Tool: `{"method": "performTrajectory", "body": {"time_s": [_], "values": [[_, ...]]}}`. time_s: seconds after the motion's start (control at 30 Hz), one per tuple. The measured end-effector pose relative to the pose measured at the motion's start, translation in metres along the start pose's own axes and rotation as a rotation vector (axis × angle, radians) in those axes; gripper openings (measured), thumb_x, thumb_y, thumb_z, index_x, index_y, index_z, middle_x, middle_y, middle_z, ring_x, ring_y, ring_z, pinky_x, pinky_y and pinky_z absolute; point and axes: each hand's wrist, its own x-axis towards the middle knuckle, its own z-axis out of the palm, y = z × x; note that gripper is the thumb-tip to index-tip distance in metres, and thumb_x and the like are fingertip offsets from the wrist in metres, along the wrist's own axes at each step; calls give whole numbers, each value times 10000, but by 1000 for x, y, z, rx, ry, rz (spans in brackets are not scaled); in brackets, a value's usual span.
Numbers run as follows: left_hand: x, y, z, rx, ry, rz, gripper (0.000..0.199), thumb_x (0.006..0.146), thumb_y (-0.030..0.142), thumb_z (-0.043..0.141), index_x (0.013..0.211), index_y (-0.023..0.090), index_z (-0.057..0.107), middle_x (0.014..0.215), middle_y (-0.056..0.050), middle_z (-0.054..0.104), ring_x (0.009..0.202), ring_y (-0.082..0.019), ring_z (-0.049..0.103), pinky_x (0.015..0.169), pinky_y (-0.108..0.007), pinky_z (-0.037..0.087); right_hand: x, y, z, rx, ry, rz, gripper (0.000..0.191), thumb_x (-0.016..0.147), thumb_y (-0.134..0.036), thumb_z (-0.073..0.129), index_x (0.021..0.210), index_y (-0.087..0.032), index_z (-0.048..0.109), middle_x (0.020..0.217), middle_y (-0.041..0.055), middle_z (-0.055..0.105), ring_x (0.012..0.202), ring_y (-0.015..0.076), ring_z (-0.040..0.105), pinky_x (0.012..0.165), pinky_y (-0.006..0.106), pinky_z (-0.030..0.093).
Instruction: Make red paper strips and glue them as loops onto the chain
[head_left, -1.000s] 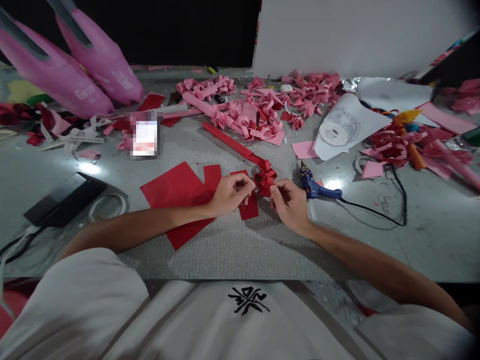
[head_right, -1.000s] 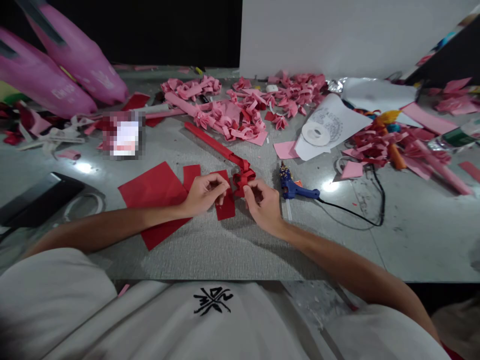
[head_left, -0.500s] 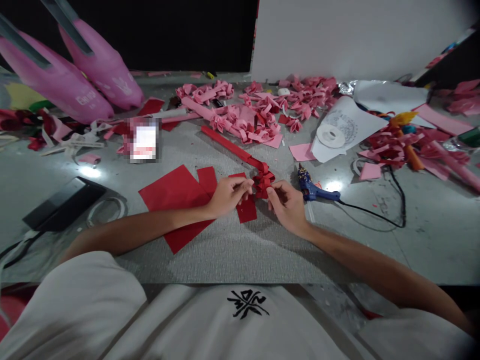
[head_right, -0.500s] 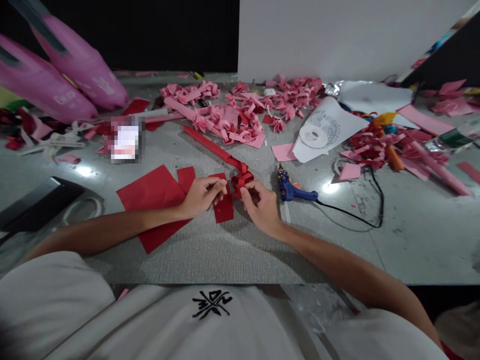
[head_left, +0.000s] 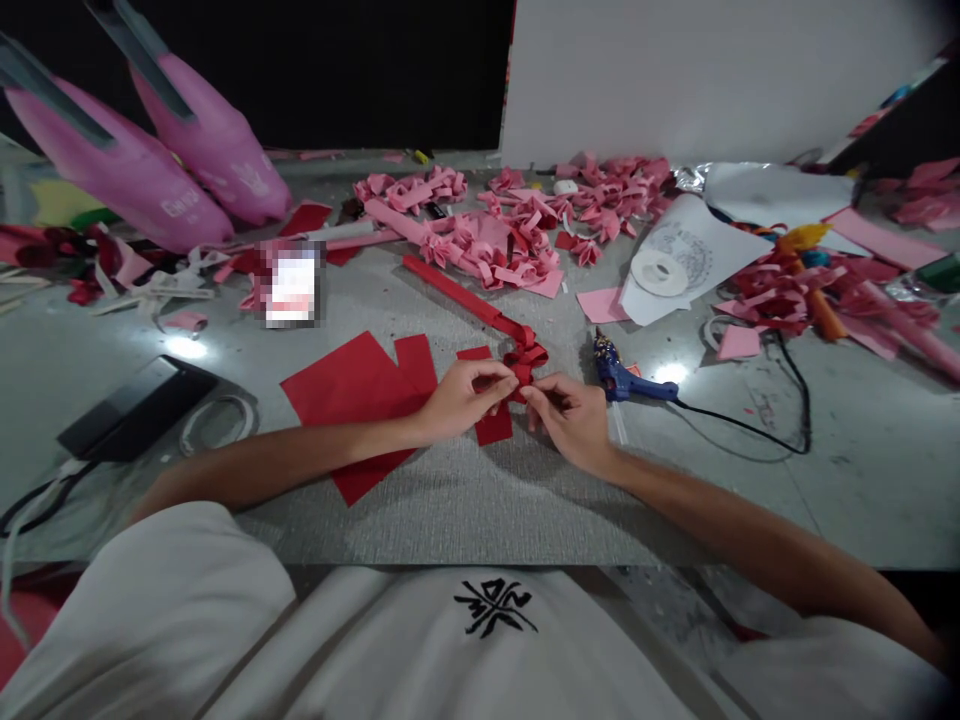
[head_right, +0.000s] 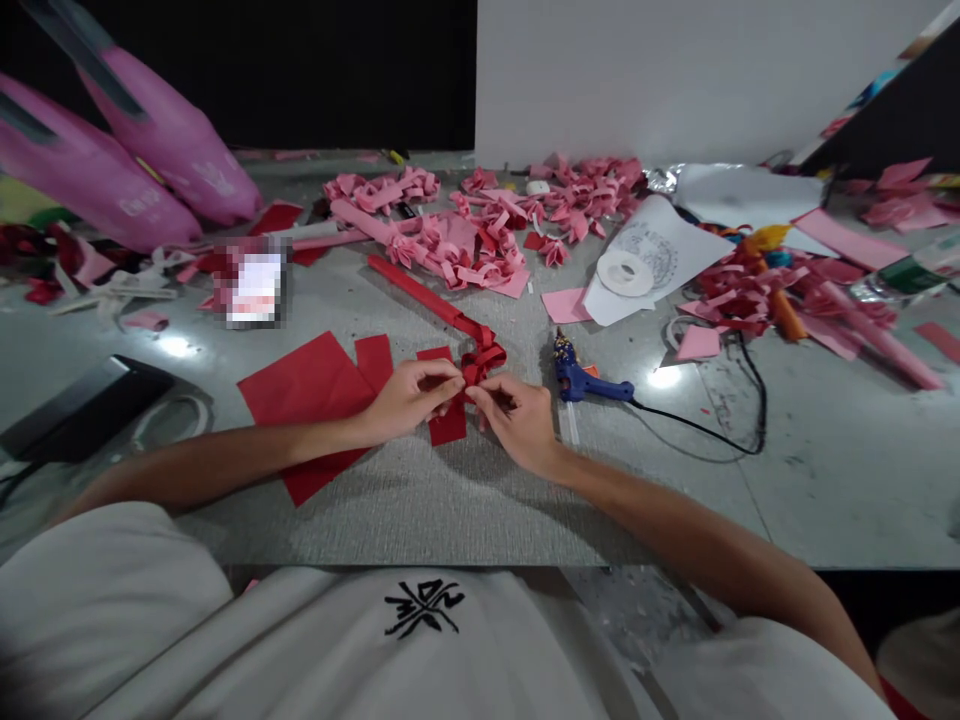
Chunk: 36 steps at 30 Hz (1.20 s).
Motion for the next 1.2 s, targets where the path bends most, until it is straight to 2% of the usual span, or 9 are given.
{"method": "performTrajectory", "body": {"time_s": [0.1, 0.2, 0.3, 0.43, 0.6, 0.7, 0.93, 1.13, 1.2], "values": [[3, -1, -1, -205, -3, -74, 408, 945, 570, 678, 862, 185, 575, 610, 53, 501, 487, -72, 449, 446, -184, 316, 1, -1, -5, -61, 25, -84, 267, 1029, -432, 602, 953, -212, 735, 677, -9, 704, 495, 103, 612, 500, 232, 488], [5, -2, -3, -371, -51, -102, 443, 934, 573, 696, 821, 200, 485, 609, 74, 431, 491, -58, 397, 460, -171, 277, 6, -4, -12, -131, 80, -123, 248, 1019, -411, 623, 1146, -227, 729, 910, 30, 767, 638, 114, 664, 587, 235, 539], [5, -2, -4, -399, -166, -116, 433, 938, 564, 702, 831, 197, 498, 592, 75, 434, 491, -58, 389, 470, -174, 280, 12, -9, -17, -109, -14, -96, 328, 997, -411, 657, 1281, -257, 711, 1126, 54, 774, 792, 140, 714, 674, 254, 582], [5, -6, -4, -383, -183, -162, 413, 925, 567, 721, 882, 184, 570, 577, 60, 494, 461, -59, 443, 435, -175, 264, 16, -12, -19, -87, -25, -39, 232, 963, -413, 701, 1094, -247, 798, 1026, 38, 800, 828, 167, 739, 746, 291, 602], [10, -12, -6, -413, -119, -179, 499, 865, 535, 801, 1151, 142, 685, 580, 47, 577, 424, -68, 516, 378, -176, 269, 17, -12, -20, -49, 14, -28, 208, 935, -396, 730, 1034, -227, 799, 967, 37, 799, 815, 167, 736, 747, 299, 602], [11, -14, -7, -412, -85, -169, 506, 790, 436, 891, 1146, 117, 726, 654, 7, 659, 478, -77, 582, 389, -173, 346, 16, -11, -19, -54, 15, -32, 209, 920, -391, 747, 1038, -228, 799, 965, 39, 798, 798, 165, 730, 729, 296, 603], [9, -16, -7, -358, -59, -181, 457, 814, 398, 876, 1140, 100, 758, 612, -2, 674, 509, -93, 617, 449, -185, 477, 14, -4, -18, -6, -10, -38, 207, 916, -389, 757, 1055, -242, 804, 968, 45, 783, 771, 164, 728, 651, 282, 600], [13, -11, -11, -448, -166, -259, 482, 755, 366, 919, 1100, 97, 716, 755, -24, 726, 511, -91, 650, 433, -184, 501, 13, -6, -20, -81, -3, -49, 181, 923, -398, 752, 1021, -258, 813, 942, 35, 799, 768, 172, 733, 686, 310, 602], [15, -9, -12, -457, -195, -293, 495, 725, 385, 936, 1047, 94, 697, 771, -33, 730, 527, -101, 667, 434, -187, 515, 13, -9, -21, -110, 0, -79, 152, 931, -387, 746, 979, -258, 812, 999, 44, 807, 855, 195, 749, 694, 314, 595]]}}
